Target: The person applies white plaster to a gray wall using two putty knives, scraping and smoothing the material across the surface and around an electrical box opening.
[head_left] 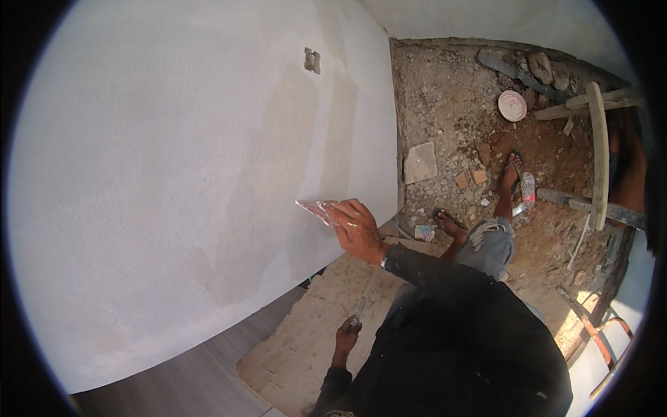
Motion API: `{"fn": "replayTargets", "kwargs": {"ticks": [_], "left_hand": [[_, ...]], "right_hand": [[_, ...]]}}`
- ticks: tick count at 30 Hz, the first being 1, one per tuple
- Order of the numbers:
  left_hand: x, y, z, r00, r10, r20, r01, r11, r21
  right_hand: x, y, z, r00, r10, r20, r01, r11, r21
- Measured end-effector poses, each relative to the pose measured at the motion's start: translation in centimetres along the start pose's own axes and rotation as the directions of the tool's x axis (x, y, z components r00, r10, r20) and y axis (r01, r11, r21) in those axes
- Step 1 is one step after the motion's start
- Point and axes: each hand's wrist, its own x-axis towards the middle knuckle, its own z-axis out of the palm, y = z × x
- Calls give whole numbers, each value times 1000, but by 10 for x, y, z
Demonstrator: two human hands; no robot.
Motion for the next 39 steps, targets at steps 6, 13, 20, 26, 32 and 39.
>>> {"fn": "replayTargets", "kwargs": {"ticks": [6,13,20,26,32,39], "left_hand": [[1,-18,7,998,55,17,-55,998,17],[5,-13,2,997,25,71,-27,999,24],[7,-20,10,997,80,-9,-80,996,-45],[5,-12,16,998,44,32,-45,999,6],[7,-6,2,997,66,40,-68,996,61],[11,12,1,999,30,-14,-31,996,-83]], "right_hand": [[-27,-24,37,992,-65,106,66,998,-7],[-126,-60,41,921,-209,328,159,972,172],[31,-11,-1,997,-76,1,76,997,-15],[-35,-60,36,983,-136,120,134,991,23],[-94,-70,36,948,-182,263,151,979,135],[55,23,-9,998,-15,-62,11,999,-53]]}}
